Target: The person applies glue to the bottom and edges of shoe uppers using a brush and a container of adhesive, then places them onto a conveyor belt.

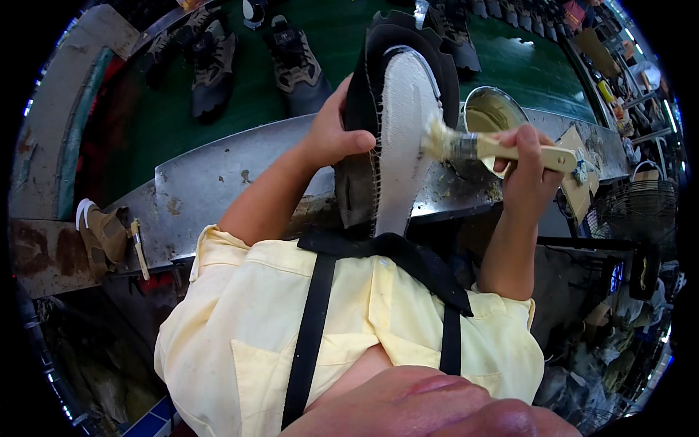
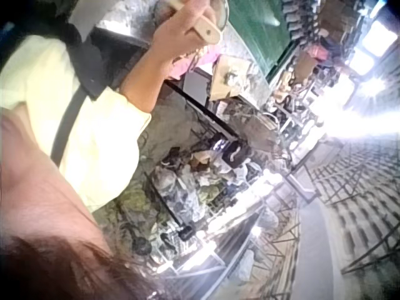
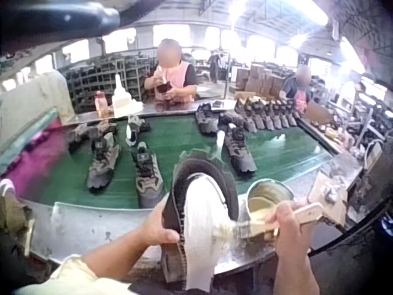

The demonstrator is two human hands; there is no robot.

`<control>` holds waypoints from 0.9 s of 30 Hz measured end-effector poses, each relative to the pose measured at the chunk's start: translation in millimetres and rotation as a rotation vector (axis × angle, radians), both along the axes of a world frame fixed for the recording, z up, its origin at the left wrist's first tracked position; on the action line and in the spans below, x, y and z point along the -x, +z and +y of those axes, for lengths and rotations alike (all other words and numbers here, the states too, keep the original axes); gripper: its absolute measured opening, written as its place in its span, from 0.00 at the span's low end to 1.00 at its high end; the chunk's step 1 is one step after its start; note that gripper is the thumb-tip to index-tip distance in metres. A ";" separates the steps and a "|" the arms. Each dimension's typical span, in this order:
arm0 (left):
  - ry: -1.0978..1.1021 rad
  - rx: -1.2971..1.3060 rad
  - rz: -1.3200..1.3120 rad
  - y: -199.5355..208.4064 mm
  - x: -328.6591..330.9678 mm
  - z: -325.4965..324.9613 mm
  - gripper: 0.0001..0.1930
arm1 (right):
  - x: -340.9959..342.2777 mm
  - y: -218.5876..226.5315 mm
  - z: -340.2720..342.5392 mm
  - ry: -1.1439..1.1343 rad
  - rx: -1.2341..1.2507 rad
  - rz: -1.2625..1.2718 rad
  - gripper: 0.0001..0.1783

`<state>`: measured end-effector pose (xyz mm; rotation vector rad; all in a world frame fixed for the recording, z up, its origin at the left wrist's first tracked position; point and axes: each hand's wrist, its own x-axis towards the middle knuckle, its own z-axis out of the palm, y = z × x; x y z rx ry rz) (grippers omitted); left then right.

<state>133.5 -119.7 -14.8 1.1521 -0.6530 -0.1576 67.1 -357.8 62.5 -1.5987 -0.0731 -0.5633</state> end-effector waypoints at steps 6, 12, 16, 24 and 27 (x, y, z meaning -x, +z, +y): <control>-0.029 -0.044 0.010 -0.7 1.4 -0.4 0.54 | -24.1 25.5 -2.4 -0.063 -0.048 -0.153 0.17; -0.066 -0.026 -0.033 3.9 -1.0 -10.7 0.55 | -47.0 42.7 17.4 0.076 -0.028 -0.193 0.17; -0.078 0.000 -0.031 3.0 -2.3 -10.8 0.55 | -11.7 19.2 15.2 0.312 0.121 -0.218 0.17; -0.025 -0.090 -0.040 4.3 -0.8 -13.2 0.54 | -12.3 17.2 4.3 0.274 -0.038 -0.401 0.11; -0.013 -0.086 -0.031 1.4 -1.6 -10.8 0.55 | -0.7 -4.9 7.2 0.375 0.140 -0.534 0.11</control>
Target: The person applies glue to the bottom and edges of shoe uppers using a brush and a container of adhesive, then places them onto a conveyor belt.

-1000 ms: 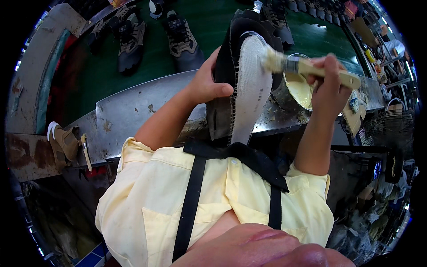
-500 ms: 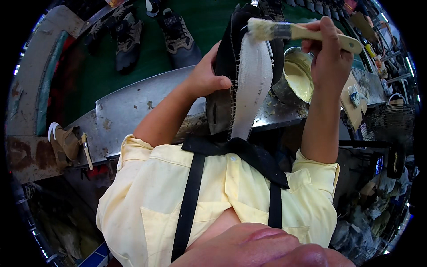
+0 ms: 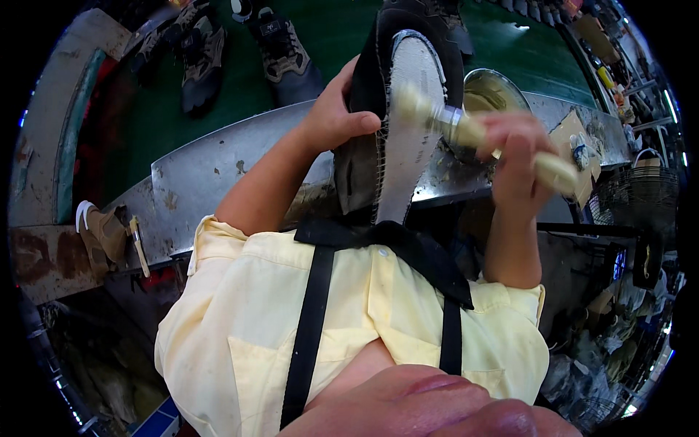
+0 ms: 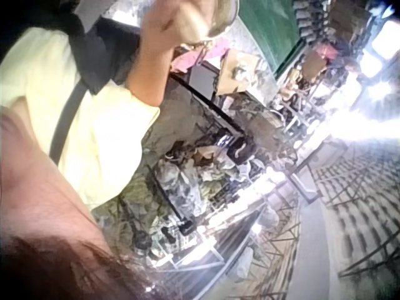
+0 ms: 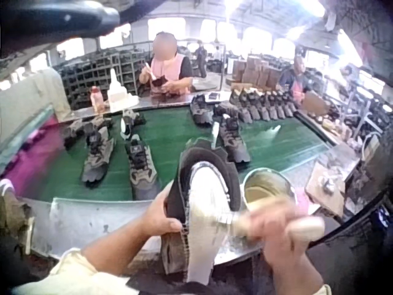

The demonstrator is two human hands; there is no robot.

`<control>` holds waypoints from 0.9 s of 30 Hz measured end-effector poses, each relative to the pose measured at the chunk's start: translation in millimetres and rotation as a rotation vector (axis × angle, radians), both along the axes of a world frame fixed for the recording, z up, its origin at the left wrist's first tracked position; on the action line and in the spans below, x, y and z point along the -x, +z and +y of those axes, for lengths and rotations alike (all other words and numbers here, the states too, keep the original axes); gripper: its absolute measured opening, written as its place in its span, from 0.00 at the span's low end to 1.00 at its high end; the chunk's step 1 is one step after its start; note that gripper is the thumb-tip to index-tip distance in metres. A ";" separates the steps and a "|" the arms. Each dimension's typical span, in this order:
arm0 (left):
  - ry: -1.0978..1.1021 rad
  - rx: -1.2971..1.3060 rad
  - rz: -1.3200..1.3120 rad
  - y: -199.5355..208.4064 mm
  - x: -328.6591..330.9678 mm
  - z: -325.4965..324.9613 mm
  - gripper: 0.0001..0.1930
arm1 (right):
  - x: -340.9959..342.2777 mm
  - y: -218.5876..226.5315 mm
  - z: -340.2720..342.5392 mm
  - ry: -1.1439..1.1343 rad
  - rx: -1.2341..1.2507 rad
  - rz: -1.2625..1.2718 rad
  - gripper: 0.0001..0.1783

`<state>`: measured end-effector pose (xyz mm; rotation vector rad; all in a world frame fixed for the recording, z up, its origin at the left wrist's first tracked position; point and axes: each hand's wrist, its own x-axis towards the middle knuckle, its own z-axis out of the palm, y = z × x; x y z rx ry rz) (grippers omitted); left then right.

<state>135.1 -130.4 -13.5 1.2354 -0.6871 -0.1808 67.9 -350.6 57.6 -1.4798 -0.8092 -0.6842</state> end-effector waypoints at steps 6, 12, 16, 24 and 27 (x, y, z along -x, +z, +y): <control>0.019 0.024 0.038 -5.1 -2.1 5.2 0.55 | -1.4 1.1 -8.8 -0.121 -0.181 -0.027 0.12; 0.040 0.068 0.022 -2.3 2.6 5.9 0.56 | 4.8 -1.5 -24.9 -0.302 -0.093 0.272 0.13; 0.038 -0.013 0.007 0.1 -1.5 5.4 0.56 | -19.6 13.1 -17.8 -0.227 -0.164 0.058 0.12; 0.064 0.048 0.025 -1.3 2.8 6.6 0.56 | 22.9 -19.5 -29.3 -0.343 -0.096 0.300 0.10; 0.017 0.016 0.023 2.5 3.8 4.3 0.55 | -3.4 -12.3 -39.7 -0.326 -0.097 0.204 0.09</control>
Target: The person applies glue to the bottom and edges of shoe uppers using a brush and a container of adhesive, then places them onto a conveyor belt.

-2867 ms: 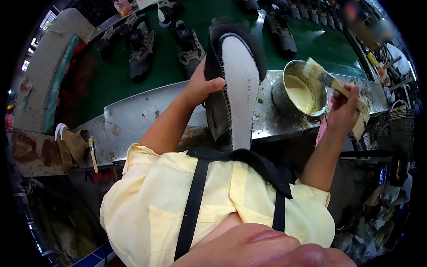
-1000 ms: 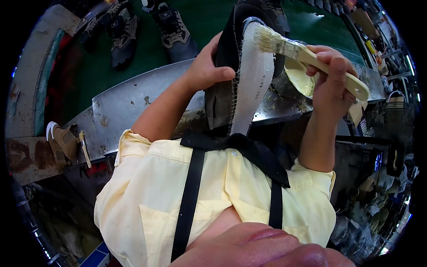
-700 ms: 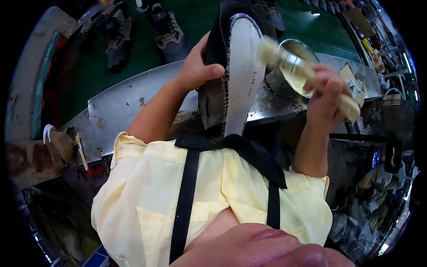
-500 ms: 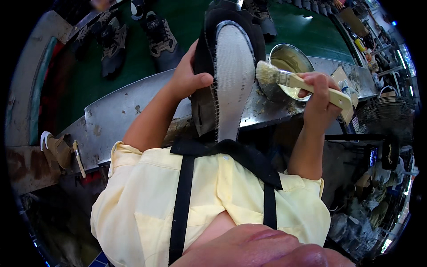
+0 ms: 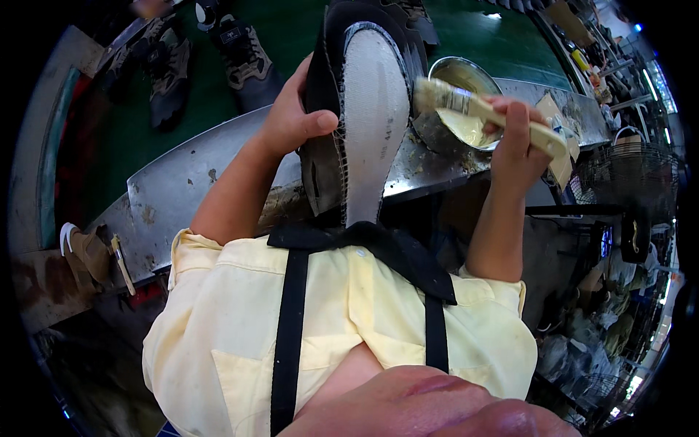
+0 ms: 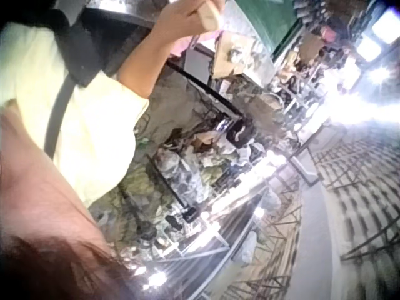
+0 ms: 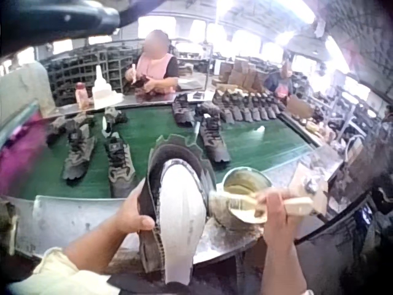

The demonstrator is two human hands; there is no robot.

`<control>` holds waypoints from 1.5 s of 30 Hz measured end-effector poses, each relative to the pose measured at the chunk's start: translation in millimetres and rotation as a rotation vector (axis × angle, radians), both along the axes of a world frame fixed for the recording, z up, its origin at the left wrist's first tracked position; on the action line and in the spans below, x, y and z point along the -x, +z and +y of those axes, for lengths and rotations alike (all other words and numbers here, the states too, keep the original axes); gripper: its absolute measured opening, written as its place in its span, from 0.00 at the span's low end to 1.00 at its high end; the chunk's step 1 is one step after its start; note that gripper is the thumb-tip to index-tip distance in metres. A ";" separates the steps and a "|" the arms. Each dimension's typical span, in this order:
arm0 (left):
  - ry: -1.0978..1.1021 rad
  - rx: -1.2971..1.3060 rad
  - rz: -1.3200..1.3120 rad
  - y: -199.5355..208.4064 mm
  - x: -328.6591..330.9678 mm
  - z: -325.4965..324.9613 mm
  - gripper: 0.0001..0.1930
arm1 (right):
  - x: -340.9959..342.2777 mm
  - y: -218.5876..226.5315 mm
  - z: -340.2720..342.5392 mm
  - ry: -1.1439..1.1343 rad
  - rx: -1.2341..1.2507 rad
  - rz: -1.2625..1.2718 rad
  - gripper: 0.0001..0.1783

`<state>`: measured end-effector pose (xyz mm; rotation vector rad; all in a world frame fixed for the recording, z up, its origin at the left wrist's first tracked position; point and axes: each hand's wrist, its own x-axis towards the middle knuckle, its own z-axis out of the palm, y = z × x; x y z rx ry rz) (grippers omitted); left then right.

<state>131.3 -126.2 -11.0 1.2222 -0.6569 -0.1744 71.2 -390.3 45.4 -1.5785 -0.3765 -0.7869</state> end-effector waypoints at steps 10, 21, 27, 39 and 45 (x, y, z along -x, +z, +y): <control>-0.109 0.026 0.012 11.6 3.9 -12.5 0.55 | -64.3 49.9 26.5 0.033 0.113 -0.326 0.11; -0.100 0.056 0.033 11.6 4.0 -13.6 0.54 | -25.4 42.0 34.2 -0.197 0.019 0.078 0.10; -0.077 0.017 0.013 9.7 -2.9 -9.5 0.53 | -26.1 53.9 25.0 -0.116 0.019 -0.065 0.12; -0.232 0.126 0.056 16.5 -3.8 -12.3 0.53 | -59.5 62.7 37.6 0.232 0.023 -0.167 0.12; -0.274 0.139 0.065 17.2 -4.2 -17.2 0.54 | -46.4 65.7 31.5 -0.156 0.221 -0.238 0.11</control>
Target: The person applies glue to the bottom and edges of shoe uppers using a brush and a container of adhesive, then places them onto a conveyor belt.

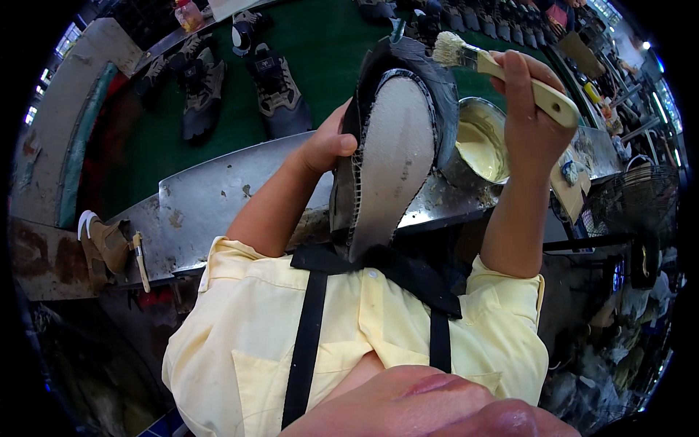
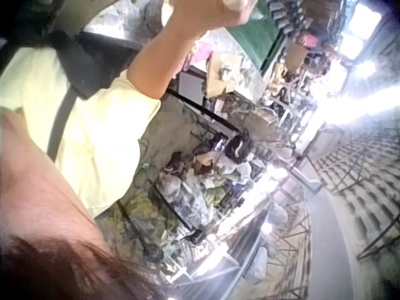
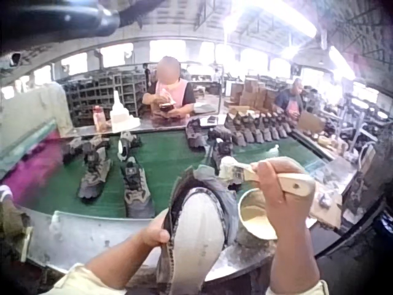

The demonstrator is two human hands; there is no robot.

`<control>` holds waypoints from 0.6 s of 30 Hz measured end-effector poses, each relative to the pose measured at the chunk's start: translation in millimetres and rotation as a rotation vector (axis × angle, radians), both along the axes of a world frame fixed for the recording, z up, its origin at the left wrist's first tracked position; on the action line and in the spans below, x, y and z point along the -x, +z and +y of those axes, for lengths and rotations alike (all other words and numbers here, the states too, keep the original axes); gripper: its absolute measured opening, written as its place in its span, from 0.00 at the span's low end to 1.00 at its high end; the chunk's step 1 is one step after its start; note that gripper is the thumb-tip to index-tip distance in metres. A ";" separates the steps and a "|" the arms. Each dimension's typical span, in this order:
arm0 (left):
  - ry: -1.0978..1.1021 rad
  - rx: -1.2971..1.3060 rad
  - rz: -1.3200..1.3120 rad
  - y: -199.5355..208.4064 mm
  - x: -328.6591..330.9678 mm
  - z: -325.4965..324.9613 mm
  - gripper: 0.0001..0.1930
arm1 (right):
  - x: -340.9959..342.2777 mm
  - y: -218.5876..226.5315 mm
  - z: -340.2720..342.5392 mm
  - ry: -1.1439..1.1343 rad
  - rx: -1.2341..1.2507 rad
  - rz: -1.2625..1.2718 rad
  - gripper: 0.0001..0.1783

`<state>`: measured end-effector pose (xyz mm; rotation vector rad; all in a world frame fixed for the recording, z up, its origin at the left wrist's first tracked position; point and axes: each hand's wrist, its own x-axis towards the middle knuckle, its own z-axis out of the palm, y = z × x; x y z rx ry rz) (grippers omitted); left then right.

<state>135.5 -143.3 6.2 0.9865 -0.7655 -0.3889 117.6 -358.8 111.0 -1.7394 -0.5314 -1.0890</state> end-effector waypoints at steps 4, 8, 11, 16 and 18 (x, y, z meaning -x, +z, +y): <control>-0.028 0.000 0.005 4.5 -0.7 -6.7 0.55 | -5.7 3.3 3.1 0.452 -0.075 0.028 0.07; -0.032 -0.009 0.039 6.6 0.1 -6.5 0.56 | -14.5 -8.9 -2.5 0.340 -0.002 0.014 0.07; -0.027 -0.007 0.025 5.1 -1.7 -5.3 0.55 | -13.4 -9.8 1.1 0.442 -0.035 -0.047 0.06; -0.285 0.107 0.112 -12.6 -8.4 0.7 0.47 | -22.5 -18.5 8.0 0.331 -0.032 -0.075 0.05; -0.172 0.077 0.164 -12.0 -6.7 -1.1 0.46 | -19.1 -16.4 12.9 0.185 0.010 -0.175 0.05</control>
